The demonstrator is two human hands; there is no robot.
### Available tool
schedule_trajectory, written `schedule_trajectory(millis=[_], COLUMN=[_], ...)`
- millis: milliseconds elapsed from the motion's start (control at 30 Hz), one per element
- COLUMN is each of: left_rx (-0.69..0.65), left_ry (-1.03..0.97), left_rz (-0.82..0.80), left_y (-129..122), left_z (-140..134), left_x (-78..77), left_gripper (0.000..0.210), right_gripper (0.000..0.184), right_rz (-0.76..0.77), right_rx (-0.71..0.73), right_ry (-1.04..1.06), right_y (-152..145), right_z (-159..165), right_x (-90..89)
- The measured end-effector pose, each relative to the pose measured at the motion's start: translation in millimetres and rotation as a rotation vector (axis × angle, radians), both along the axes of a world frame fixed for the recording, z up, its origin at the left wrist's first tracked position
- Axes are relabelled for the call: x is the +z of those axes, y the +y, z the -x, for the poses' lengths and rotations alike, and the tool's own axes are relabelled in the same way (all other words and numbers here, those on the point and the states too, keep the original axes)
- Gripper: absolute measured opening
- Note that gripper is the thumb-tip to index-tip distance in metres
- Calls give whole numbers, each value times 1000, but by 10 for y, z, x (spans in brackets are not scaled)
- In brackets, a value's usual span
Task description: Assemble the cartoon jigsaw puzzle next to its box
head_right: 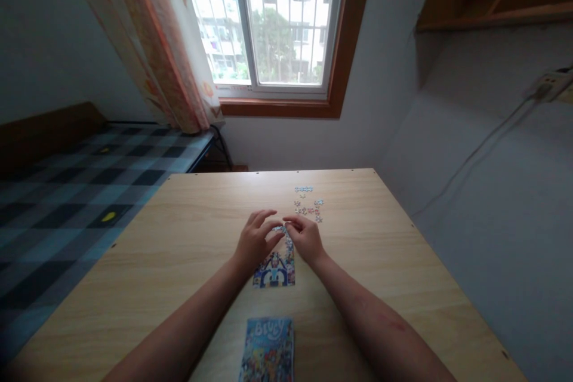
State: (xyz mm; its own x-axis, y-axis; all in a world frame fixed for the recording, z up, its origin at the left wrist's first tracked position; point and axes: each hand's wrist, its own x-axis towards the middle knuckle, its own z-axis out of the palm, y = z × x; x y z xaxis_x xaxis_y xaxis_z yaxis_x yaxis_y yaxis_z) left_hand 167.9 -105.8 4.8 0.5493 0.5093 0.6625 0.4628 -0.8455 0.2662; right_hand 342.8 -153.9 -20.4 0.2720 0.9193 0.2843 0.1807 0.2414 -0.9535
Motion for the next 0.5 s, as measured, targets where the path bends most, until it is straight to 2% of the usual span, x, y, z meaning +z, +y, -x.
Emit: schedule_trajectory(millis=[300,500], left_rx=[22,63], left_ry=[11,67], left_rz=[45,76], left_y=[16,69], left_z=[8,57], left_x=[-21,-30], left_gripper=[13,11], right_gripper=[22,23], right_rz=[10,-109], right_rx=[-13,-171], right_ry=[-117,-368], right_y=[-4,-27], right_z=[-31,-133], right_x=[-11,84])
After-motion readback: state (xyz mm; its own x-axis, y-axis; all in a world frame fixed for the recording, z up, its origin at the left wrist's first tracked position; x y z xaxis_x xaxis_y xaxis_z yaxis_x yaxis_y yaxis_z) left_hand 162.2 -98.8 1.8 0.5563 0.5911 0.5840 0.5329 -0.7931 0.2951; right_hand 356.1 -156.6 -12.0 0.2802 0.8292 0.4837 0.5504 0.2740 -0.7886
